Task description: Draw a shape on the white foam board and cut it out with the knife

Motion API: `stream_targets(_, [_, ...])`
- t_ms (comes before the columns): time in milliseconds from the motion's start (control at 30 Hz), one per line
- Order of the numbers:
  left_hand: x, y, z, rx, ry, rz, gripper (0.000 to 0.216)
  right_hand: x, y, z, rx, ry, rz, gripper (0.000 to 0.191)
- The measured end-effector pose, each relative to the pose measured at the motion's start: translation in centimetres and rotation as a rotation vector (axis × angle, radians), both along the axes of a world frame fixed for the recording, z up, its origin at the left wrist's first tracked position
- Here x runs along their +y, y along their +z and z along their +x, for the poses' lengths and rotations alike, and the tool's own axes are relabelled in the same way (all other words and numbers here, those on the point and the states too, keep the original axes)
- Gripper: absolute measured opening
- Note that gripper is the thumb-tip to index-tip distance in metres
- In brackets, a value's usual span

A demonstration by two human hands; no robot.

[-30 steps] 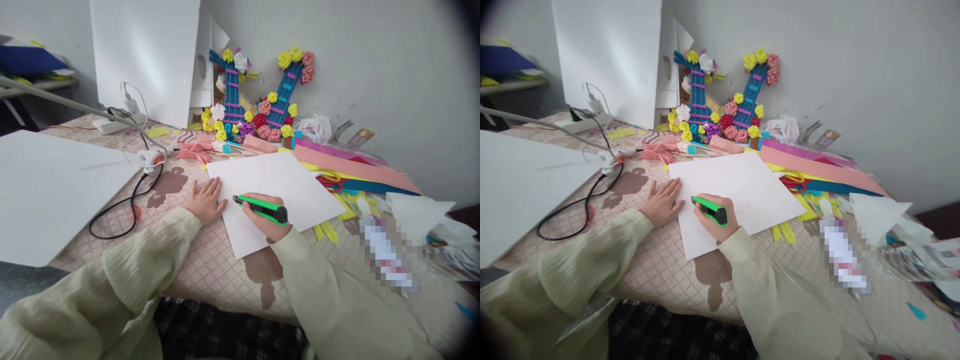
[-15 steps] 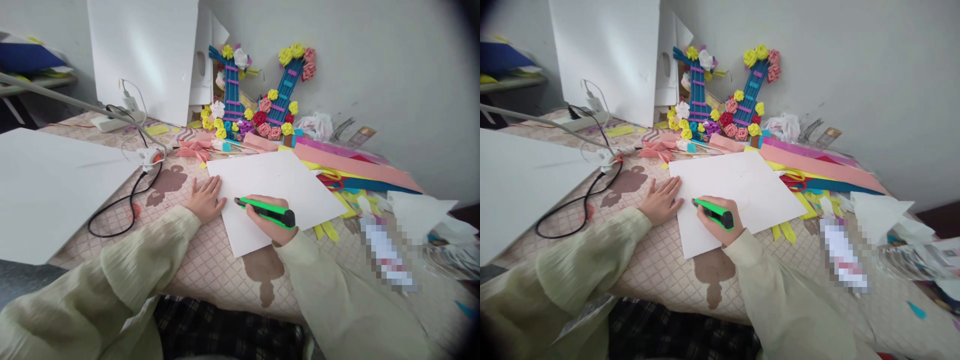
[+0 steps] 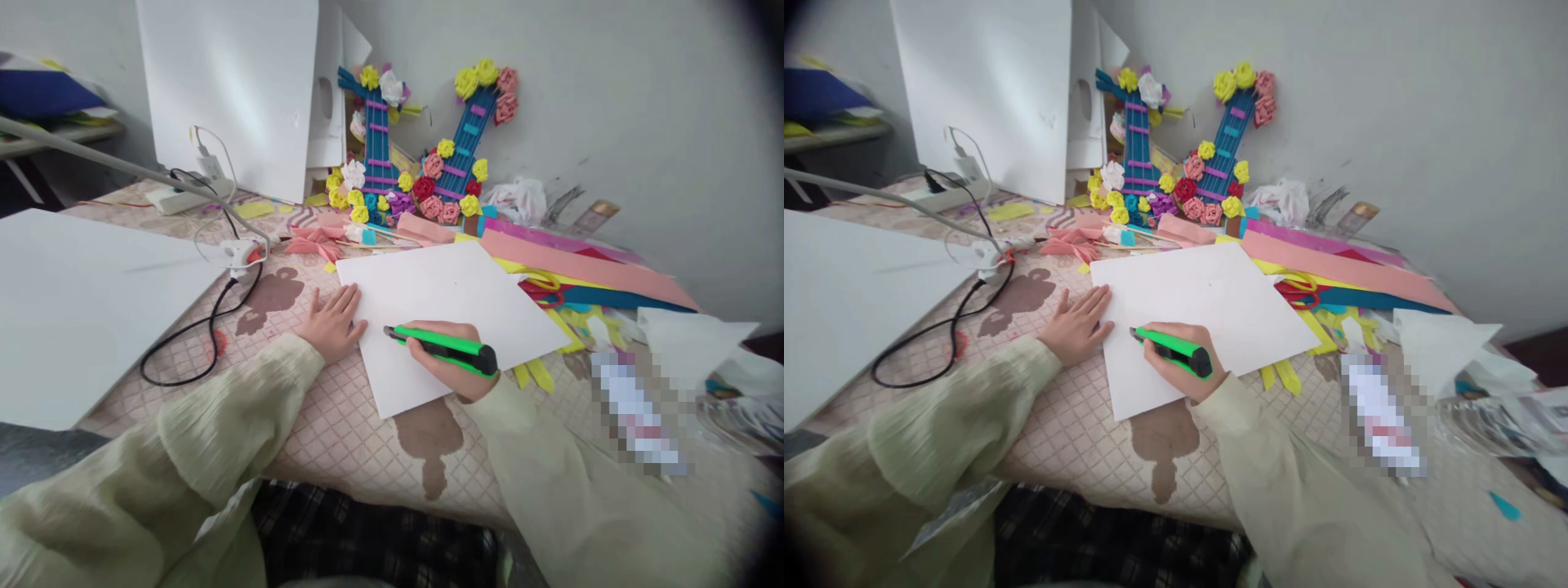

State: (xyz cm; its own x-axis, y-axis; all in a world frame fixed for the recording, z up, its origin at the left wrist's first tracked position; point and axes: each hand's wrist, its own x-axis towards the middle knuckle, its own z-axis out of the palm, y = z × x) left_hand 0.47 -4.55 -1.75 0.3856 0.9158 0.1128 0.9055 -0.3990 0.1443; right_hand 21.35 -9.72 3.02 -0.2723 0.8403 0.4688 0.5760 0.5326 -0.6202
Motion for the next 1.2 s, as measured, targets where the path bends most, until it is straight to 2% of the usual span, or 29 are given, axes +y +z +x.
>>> stream_targets(467, [0.0,0.2,-0.1,0.004,-0.009,-0.025,0.058,0.6,0.3,1.7,-0.075,0.083,0.031,0.018])
stream_targets(967, [0.1,0.3,-0.2,-0.003,-0.032,-0.029,0.059,0.9,1.1,3.1,-0.149,0.197,-0.008,0.02])
stream_targets(1200, [0.2,0.3,-0.3,0.001,-0.031,-0.04,0.059,1.6,0.9,4.7,-0.204,0.247,-0.031,0.019])
